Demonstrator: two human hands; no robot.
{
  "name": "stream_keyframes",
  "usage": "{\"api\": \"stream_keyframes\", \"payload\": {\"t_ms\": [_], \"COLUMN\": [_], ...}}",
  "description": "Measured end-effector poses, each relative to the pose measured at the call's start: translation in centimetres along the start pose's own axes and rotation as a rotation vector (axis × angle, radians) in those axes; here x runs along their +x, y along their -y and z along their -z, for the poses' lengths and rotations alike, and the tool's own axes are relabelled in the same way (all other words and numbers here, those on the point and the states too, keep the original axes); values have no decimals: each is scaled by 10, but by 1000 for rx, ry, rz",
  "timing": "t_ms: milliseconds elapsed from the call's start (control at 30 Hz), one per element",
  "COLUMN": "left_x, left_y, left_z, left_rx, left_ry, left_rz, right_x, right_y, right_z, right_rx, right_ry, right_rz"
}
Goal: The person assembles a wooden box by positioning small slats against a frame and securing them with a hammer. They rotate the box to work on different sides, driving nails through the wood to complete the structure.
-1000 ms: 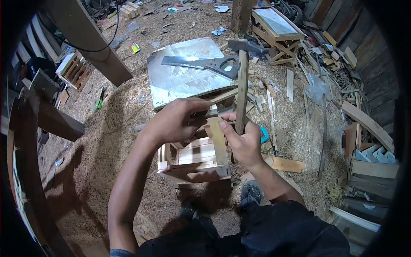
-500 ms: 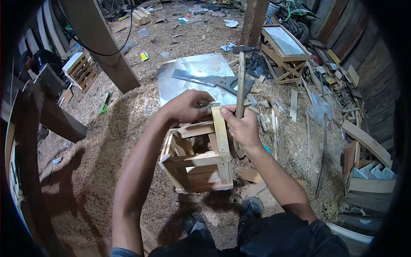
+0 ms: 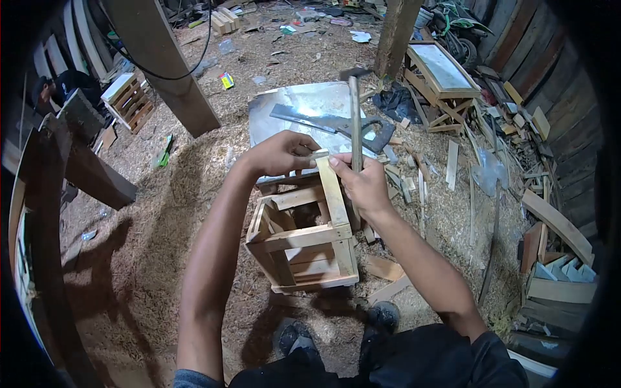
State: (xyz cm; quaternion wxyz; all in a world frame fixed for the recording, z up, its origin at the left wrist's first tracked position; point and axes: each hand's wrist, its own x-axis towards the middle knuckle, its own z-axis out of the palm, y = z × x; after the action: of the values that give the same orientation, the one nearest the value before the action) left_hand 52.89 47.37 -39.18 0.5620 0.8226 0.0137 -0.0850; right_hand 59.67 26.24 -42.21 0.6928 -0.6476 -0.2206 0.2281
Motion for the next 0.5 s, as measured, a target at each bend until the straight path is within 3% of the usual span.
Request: {"api": "stream_keyframes", "payload": {"t_ms": [67,167,267,367,467,500], "left_x": [4,-3,-4,-12,-44,-64], "left_y": [13,0,4,-6,-12,-17], "left_z": [-3,-8,-11,-13,-34,-43], "left_rx": [-46,7,63,270,712,578], "left_ry": [-20,-20,-69,-141,-643,-787], "left_rz": [-69,15,-28,-58,-325,-315], "right_x": [-4,-14,-27,-46,-66,-73], "right_y": [4,13,22,25,1,-12], "right_z": [0,3,10,15,32,43], "right_rx": [47,149,192,156,2,-66], "right_ry": [-28,-18,29,47,-42,-72], "right_rz": [-38,-98,-144,-177,-171,-154]}}
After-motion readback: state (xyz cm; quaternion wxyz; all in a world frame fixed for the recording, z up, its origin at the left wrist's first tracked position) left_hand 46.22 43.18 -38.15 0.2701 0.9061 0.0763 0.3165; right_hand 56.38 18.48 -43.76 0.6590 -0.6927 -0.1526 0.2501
